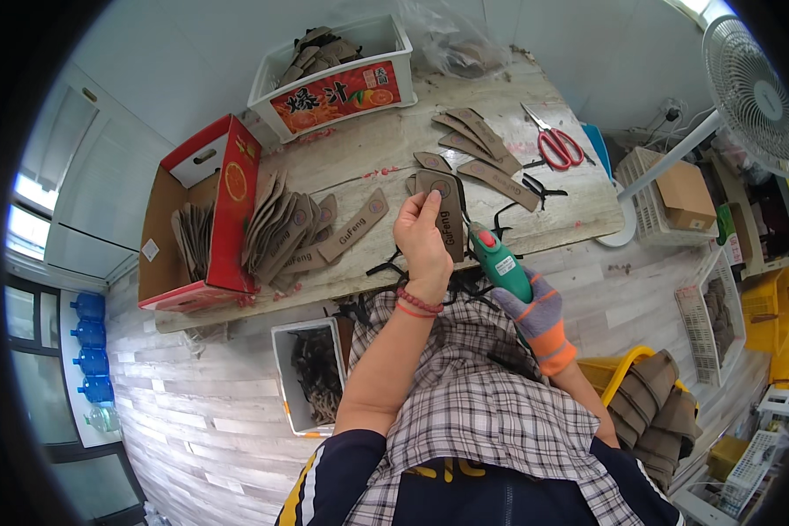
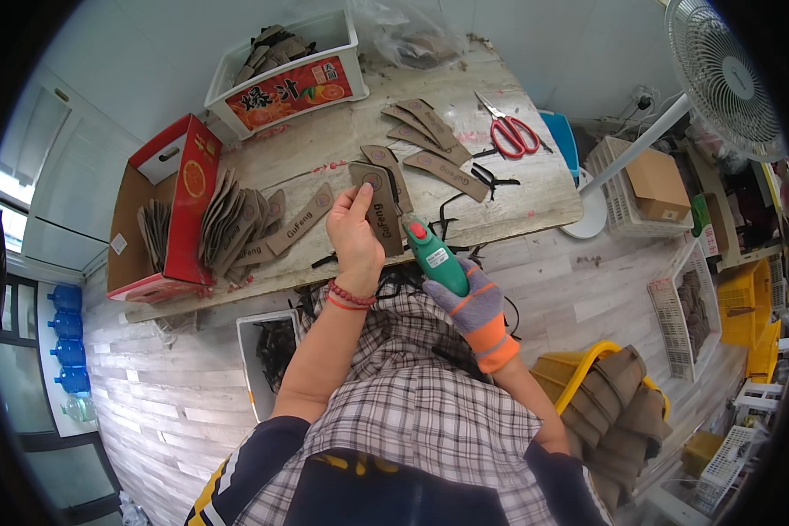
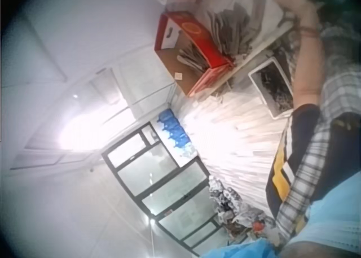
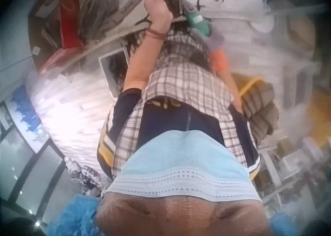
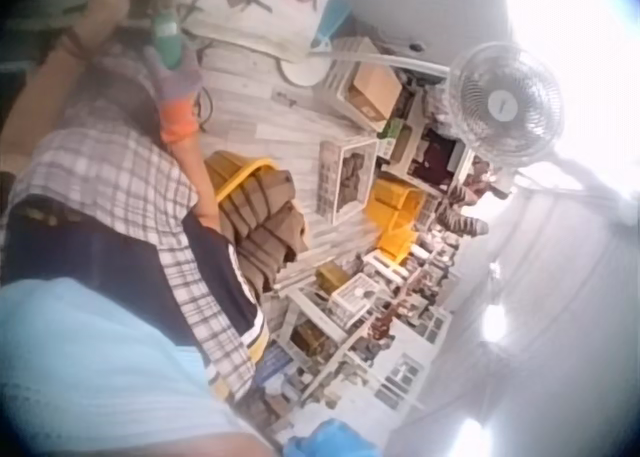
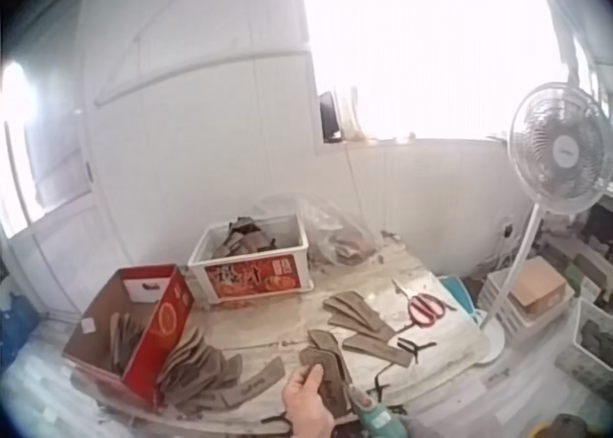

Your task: The person uses a green rotary tool to trim the edges of small brown cardboard pieces on a workbench. After trimming, the person places the finished pieces into a red box and moves a white bin aside. The person then picks up a yellow basket filled with similar items.

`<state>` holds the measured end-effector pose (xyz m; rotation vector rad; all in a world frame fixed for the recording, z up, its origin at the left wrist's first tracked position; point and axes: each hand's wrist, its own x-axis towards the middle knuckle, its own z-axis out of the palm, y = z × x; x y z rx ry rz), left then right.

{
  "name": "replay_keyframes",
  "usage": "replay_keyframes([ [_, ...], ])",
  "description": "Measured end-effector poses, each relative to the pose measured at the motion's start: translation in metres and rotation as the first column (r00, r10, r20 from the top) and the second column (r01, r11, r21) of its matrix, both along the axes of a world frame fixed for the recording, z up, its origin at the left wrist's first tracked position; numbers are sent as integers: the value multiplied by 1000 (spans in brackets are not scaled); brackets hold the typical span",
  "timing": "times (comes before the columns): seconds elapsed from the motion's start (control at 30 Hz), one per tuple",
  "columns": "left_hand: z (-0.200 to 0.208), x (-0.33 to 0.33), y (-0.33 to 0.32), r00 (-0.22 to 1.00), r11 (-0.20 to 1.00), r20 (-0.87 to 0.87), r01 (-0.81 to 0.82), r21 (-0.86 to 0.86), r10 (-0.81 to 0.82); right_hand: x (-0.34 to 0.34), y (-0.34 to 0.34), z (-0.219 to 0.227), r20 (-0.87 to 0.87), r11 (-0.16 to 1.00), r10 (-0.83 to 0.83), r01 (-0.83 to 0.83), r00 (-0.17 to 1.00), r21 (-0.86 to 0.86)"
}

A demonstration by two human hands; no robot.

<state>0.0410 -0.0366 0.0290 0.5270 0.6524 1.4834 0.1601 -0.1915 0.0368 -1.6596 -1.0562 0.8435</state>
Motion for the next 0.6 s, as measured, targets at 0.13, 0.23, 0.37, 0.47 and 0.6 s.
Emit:
replay_keyframes([
  [0.13,-4,7,-5,999,999,21,-50,-18,51,-2,0,3,4,1000,-25,25,1000,-11],
  [0.23,-4,10,-11,1000,997,-2,-28,-69,28,0,2,6,-2,1000,-30,30,1000,5],
  [0.37,2,10,-20,1000,996,3,15,-86,-15,2,2,3,-53,999,-35,35,998,-1],
  [0.47,-4,10,-21,999,996,-15,36,-79,-37,3,3,2,-97,999,-40,41,995,8],
  [0.6,-10,10,-25,996,995,-61,63,-72,-67,3,5,10,-152,999,-39,43,988,21],
])
